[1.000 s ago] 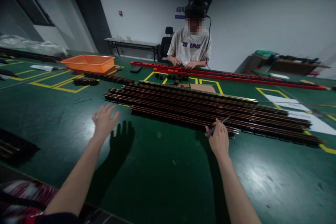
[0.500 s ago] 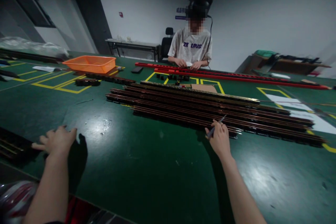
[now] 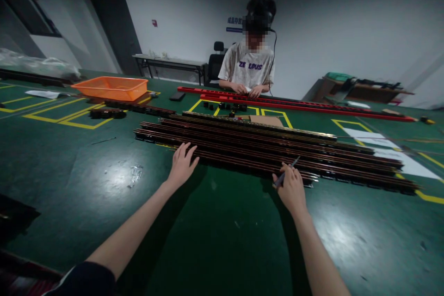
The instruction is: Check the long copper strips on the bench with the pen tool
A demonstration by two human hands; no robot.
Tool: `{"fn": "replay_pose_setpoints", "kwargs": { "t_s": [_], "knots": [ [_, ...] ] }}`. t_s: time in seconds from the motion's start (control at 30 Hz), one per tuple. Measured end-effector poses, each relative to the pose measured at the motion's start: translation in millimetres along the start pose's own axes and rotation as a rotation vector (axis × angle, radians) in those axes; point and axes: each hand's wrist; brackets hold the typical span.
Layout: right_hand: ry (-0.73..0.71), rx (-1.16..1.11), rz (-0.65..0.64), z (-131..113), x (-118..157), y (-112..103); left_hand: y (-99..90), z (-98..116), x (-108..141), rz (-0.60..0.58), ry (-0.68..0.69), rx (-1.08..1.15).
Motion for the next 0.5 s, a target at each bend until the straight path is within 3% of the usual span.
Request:
{"fn": "replay_pose_setpoints", "kwargs": {
  "t_s": [0.1,0.37,0.5],
  "knots": [
    [0.012,0.028,0.001,-0.9,1.0,-0.6,7.0,10.8,0.5,-0.044,0.069,-0.030],
    [0.086,-0.036,0.058,-6.2,-1.9,-5.9,5.3,10.9,-1.9,-0.032,0.089,-0.001],
    [0.026,-0.145,0.099,-22.3,-7.3,-9.4,6.9,26.5,-0.6,-0.021,0.156,0.004]
  ]
}}
Point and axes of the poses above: each hand's wrist, its own x-axis away from the middle knuckle, its own y-axis out of the palm, z = x × y, and after that the axes turned 4 degrees about -x, right-handed
